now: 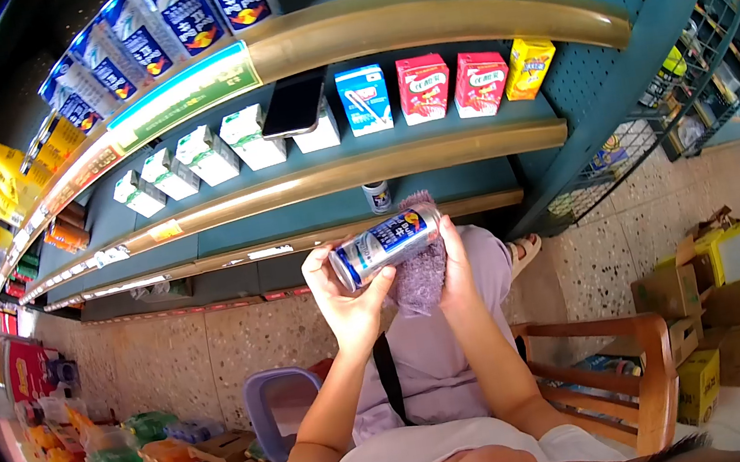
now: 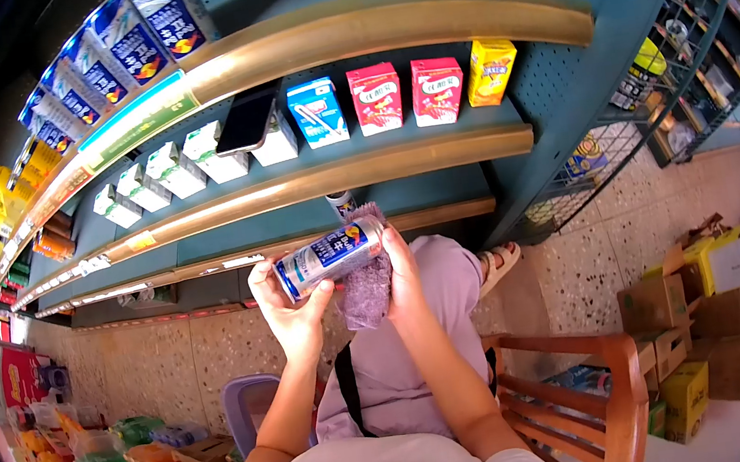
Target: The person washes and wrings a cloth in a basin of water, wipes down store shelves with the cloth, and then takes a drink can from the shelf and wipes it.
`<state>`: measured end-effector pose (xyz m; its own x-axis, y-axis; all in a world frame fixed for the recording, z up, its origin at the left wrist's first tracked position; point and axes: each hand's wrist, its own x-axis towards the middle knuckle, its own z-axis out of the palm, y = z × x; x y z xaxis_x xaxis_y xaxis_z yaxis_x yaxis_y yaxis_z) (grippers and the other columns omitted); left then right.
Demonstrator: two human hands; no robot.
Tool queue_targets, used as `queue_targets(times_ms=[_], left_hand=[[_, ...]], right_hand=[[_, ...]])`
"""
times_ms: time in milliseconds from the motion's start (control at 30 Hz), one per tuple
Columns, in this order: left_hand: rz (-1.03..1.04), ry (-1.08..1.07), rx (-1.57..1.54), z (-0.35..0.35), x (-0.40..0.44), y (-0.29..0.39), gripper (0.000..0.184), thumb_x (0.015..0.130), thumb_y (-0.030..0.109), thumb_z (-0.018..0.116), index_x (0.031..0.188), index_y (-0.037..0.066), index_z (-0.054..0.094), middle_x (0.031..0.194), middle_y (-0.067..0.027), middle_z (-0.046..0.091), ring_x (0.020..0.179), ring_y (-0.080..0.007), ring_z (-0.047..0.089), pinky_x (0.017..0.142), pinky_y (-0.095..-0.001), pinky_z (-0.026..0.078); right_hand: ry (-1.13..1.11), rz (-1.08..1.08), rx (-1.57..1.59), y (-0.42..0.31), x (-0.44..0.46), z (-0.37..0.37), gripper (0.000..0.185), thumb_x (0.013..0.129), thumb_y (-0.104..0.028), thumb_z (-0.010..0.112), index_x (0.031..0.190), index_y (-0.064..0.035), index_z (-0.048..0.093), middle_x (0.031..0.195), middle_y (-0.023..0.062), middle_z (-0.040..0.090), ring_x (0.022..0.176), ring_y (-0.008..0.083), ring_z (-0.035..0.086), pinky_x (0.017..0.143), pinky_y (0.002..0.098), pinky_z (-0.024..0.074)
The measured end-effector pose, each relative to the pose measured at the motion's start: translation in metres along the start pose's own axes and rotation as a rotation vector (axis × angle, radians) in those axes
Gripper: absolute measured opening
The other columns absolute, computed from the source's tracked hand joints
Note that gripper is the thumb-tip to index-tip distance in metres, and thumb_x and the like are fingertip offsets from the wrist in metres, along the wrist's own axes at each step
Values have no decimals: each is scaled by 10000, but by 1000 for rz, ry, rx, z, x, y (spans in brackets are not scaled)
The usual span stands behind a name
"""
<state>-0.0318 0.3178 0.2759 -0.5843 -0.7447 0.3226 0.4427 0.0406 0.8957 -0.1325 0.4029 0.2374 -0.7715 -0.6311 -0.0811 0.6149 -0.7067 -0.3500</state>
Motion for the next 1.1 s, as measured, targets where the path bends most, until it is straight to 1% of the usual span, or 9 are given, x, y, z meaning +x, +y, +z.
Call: queue_targets(times_ms=[67,167,267,367,500,667,767,933,1100], left_hand=[[-78,-9,21,-11,-7,-12,752,694,-67,822,1264,91,358,1208,-88,475,1130,-189,524,953,-312,475],[-163,-18,136,-17,-11,-16,713,693,12,859,1263,49,431,1080,-73,544,1012,-148,573,859,-286,501],[-242,-112,383,-29,-12,-17,703,708,139,879,1292,15,509,1007,-69,612,936,-134,604,803,-273,508],[-72,-332,623,-47,-8,-35,745,731,187,866,1343,15,478,1096,-105,627,960,-149,621,813,-265,506],[-717,-229,-238,-28,-11,-12,732,843,269,755,1414,-7,388,1147,-167,625,933,-242,668,783,-341,571],[-805,-289,-482,-41,-18,-32,592,926,463,575,1298,16,463,1063,-159,648,844,-309,698,706,-384,601],[-837,-218,-612,-40,-16,-34,582,920,473,581,1276,23,485,1061,-146,659,843,-296,698,707,-380,601],[-812,-147,-575,-49,-17,-43,501,947,459,525,1277,82,510,1133,-80,643,1033,-204,634,899,-378,508],[-798,-117,-564,-56,-29,-55,478,956,444,514,1277,90,507,1124,-84,642,1002,-208,642,875,-367,515]], right_hand=[[11,-86,-89,-6,0,-1,380,959,-251,583,1238,5,550,1088,122,659,971,201,653,858,352,533],[54,-180,-408,-16,6,5,391,960,-276,569,1225,11,573,1090,122,665,959,192,657,868,328,522],[104,-195,-522,-20,13,13,358,904,-89,646,1229,45,578,1086,107,674,950,147,648,860,296,514],[54,-188,-628,-23,13,21,369,908,-65,660,1248,45,570,1120,84,660,998,127,622,894,274,487],[-34,-275,-796,-20,16,20,352,948,-113,627,1260,35,560,1176,76,622,1061,127,579,926,269,455],[-112,-595,-1159,-16,11,19,308,924,-86,609,1217,9,604,1155,129,592,1055,217,586,900,309,463],[-193,-757,-1451,-17,-14,30,289,836,-58,653,1121,-20,684,1110,183,574,992,295,600,861,361,486],[-471,-830,-1630,3,-47,20,423,676,-36,728,1074,-179,752,1069,122,602,887,280,642,734,351,540],[-434,-784,-1722,10,-55,15,357,723,-91,718,1062,-200,754,1093,95,615,869,252,645,700,343,546]])
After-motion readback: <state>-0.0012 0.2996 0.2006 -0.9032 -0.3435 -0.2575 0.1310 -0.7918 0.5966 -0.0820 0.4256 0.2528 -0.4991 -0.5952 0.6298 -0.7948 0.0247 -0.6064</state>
